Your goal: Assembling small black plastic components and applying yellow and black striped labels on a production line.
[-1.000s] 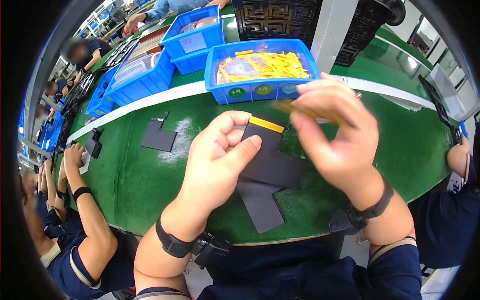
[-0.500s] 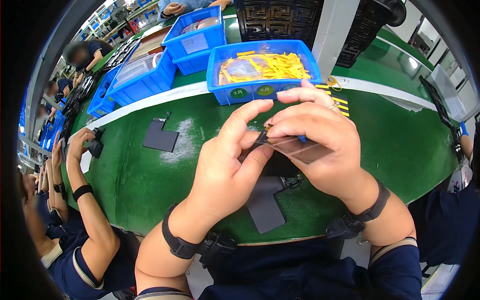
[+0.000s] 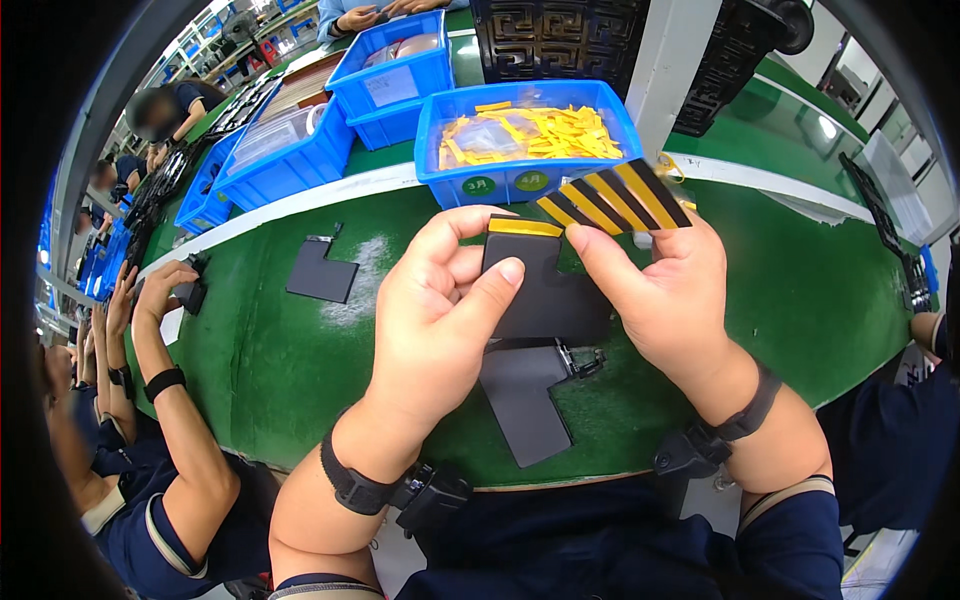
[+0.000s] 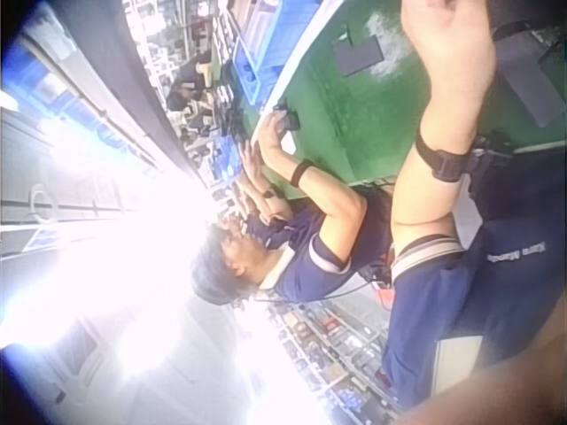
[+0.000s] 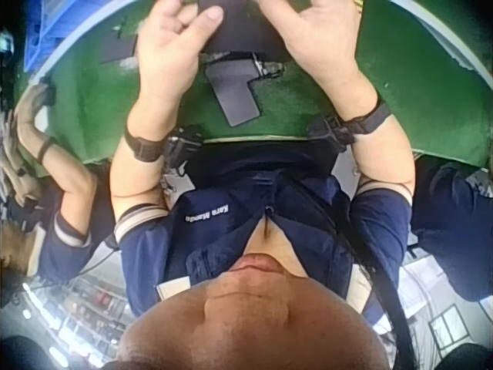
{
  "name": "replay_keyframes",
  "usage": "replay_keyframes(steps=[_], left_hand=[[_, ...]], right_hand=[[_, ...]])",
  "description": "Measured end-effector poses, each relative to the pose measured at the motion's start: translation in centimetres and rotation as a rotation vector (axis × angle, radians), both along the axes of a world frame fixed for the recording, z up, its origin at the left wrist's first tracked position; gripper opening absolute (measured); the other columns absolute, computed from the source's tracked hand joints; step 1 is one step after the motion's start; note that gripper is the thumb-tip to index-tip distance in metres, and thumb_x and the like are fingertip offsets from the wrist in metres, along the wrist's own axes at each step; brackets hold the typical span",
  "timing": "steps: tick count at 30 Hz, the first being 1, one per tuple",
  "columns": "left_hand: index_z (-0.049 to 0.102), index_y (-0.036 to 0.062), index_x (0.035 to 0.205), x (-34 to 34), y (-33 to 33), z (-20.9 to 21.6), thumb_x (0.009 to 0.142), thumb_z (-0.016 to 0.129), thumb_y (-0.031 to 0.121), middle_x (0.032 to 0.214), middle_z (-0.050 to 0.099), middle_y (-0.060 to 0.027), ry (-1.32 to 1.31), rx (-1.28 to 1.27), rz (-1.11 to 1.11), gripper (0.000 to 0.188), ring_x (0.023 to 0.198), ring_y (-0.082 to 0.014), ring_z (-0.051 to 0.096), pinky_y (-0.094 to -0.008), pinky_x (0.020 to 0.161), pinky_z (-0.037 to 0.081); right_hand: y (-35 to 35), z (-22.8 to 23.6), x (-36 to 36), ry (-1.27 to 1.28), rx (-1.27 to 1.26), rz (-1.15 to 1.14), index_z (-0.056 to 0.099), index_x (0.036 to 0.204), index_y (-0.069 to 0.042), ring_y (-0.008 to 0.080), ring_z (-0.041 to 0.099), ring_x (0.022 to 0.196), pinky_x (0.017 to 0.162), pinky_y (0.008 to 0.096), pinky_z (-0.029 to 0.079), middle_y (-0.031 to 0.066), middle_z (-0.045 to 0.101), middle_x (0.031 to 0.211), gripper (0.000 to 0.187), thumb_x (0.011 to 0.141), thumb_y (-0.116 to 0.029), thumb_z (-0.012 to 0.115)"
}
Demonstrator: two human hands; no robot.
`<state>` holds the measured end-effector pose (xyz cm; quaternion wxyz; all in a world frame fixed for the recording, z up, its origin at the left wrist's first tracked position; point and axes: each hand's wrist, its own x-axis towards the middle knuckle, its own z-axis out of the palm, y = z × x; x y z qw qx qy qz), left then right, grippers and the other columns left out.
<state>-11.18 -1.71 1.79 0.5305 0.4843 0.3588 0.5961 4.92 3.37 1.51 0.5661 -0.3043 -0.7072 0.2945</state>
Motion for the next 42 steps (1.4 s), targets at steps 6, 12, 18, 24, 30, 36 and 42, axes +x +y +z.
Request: replay_keyframes(steps=[6,12,18,24,30,36,42], left_hand=[[0.048,-0.0021,0.113,1.0,-0.4,-0.3,0.086,0.056,-0.001,0.093,0.066,-0.0094,0.198,0.095,0.177,0.028,0.080,-0.0074,0.059,-0.0204,0.070,0.047],[0.051,-0.0009,0.110,-0.3,0.5,-0.6,0.084,0.057,-0.001,0.082,0.067,-0.0086,0.592,0.123,0.331,0.026,0.071,-0.0067,0.060,-0.0223,0.061,0.048],[0.047,-0.0032,0.113,-1.0,1.3,-0.5,0.087,0.051,-0.002,0.092,0.066,-0.0107,0.143,-0.044,0.143,0.026,0.080,-0.0106,0.061,-0.0231,0.072,0.048],[0.046,-0.0033,0.114,-1.3,1.0,-0.6,0.087,0.051,-0.003,0.095,0.065,-0.0117,0.085,-0.048,0.076,0.027,0.083,-0.0109,0.061,-0.0235,0.074,0.048],[0.045,-0.0030,0.115,-0.4,0.5,-0.5,0.088,0.052,-0.001,0.098,0.064,-0.0123,0.103,0.026,0.035,0.028,0.087,-0.0116,0.061,-0.0236,0.077,0.048],[0.045,-0.0030,0.115,-0.5,0.5,-0.5,0.088,0.053,0.000,0.100,0.064,-0.0124,0.127,0.040,0.040,0.028,0.088,-0.0117,0.061,-0.0236,0.078,0.048],[0.048,-0.0016,0.113,-0.4,0.6,-0.5,0.088,0.053,0.002,0.097,0.065,-0.0116,0.075,0.026,0.052,0.026,0.087,-0.0135,0.062,-0.0248,0.079,0.047]], right_hand=[[0.7,-0.5,-0.5,-0.104,0.228,-0.097,0.062,0.081,0.001,0.0279,0.054,0.067,0.062,0.0357,0.044,0.0118,0.058,0.070,0.014,0.068,-0.003,0.067],[0.7,0.7,-0.4,-0.254,0.278,-0.008,0.061,0.079,-0.001,0.0287,0.053,0.066,0.060,0.0367,0.042,0.0113,0.056,0.068,0.012,0.069,-0.007,0.066],[7.4,-0.5,2.9,-0.734,0.687,-0.619,0.065,0.087,-0.004,0.0289,0.055,0.075,0.064,0.0392,0.043,0.0107,0.057,0.076,0.016,0.072,-0.001,0.059],[2.8,1.4,1.6,-0.141,-0.257,-0.005,0.043,0.134,-0.008,0.0059,0.052,0.066,0.064,0.0208,0.042,-0.0010,0.055,0.068,0.058,0.080,0.003,0.059],[2.2,0.4,1.4,-0.252,0.300,-0.118,0.063,0.109,-0.006,0.0130,0.053,0.059,0.058,0.0260,0.043,0.0052,0.056,0.065,0.034,0.075,-0.003,0.066],[1.7,0.6,1.2,-0.180,0.186,-0.104,0.069,0.092,-0.003,0.0169,0.057,0.063,0.058,0.0274,0.044,0.0083,0.060,0.070,0.017,0.075,-0.005,0.068],[1.4,0.6,1.1,-0.185,0.081,-0.071,0.069,0.090,-0.003,0.0166,0.059,0.067,0.061,0.0272,0.045,0.0086,0.063,0.074,0.014,0.077,-0.008,0.068]])
